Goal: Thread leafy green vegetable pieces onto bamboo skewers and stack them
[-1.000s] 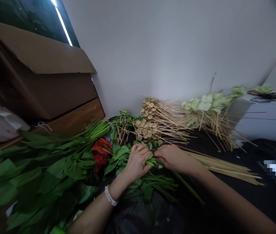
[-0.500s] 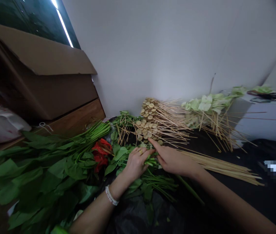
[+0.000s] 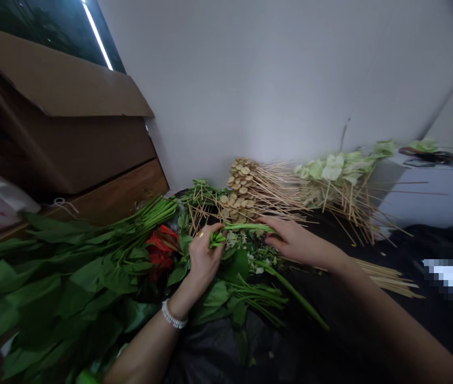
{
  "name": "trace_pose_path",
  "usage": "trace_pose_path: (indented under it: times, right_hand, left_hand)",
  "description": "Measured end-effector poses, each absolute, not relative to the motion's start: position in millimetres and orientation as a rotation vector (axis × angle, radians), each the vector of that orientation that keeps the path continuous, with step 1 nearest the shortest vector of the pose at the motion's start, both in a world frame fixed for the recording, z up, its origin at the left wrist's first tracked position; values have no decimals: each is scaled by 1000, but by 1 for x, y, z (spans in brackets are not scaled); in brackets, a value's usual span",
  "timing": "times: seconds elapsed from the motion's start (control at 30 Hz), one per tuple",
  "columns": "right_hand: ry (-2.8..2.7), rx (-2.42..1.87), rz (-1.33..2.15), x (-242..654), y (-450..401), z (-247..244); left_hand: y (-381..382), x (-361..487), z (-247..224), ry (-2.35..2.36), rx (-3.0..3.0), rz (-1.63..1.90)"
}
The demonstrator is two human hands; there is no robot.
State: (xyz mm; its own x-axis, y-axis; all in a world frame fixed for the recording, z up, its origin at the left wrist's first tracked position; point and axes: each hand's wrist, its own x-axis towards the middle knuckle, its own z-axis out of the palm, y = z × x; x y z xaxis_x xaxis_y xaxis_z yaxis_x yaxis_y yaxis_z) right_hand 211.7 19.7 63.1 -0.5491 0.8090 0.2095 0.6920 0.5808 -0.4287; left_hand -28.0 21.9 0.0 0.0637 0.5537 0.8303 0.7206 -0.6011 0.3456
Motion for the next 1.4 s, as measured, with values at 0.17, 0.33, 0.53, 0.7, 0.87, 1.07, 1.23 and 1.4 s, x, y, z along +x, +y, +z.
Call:
trace_pose_path:
  times: [0.17,0.33,0.53,0.7,0.87,1.07,1.23,1.4]
  right_hand:
    - [-2383,-1221,480,226,21,78]
    - [-2287,-1359,390,227,25,75]
    - [-2413,-1314,407,207,31,50]
    - [-2396,-1288,422,201,29,47]
    - [-2366,-1217,417,205,29,51]
    - [-2388,-1221,473,202,29,46]
    - [-2376,-1202,492,195,19,54]
    - [-2491,-1074,528,181,7,63]
  left_hand:
    - [20,-25,1,-1378,-2154,-1607]
    - [22,-24,-6,-1448,-2276,-1453]
    - [24,-20,-10,-1424,-2485,-767]
    - [14,-23,-5,-1158,-2368,-1290]
    - [-10,-11,3,-893,-2494,-1164]
    - [-22,16,-9,-801,-2933,-380]
    - [-22,18,-16,-838,-2990,-408]
    - [-19,14,-18,-800,-3009,-414]
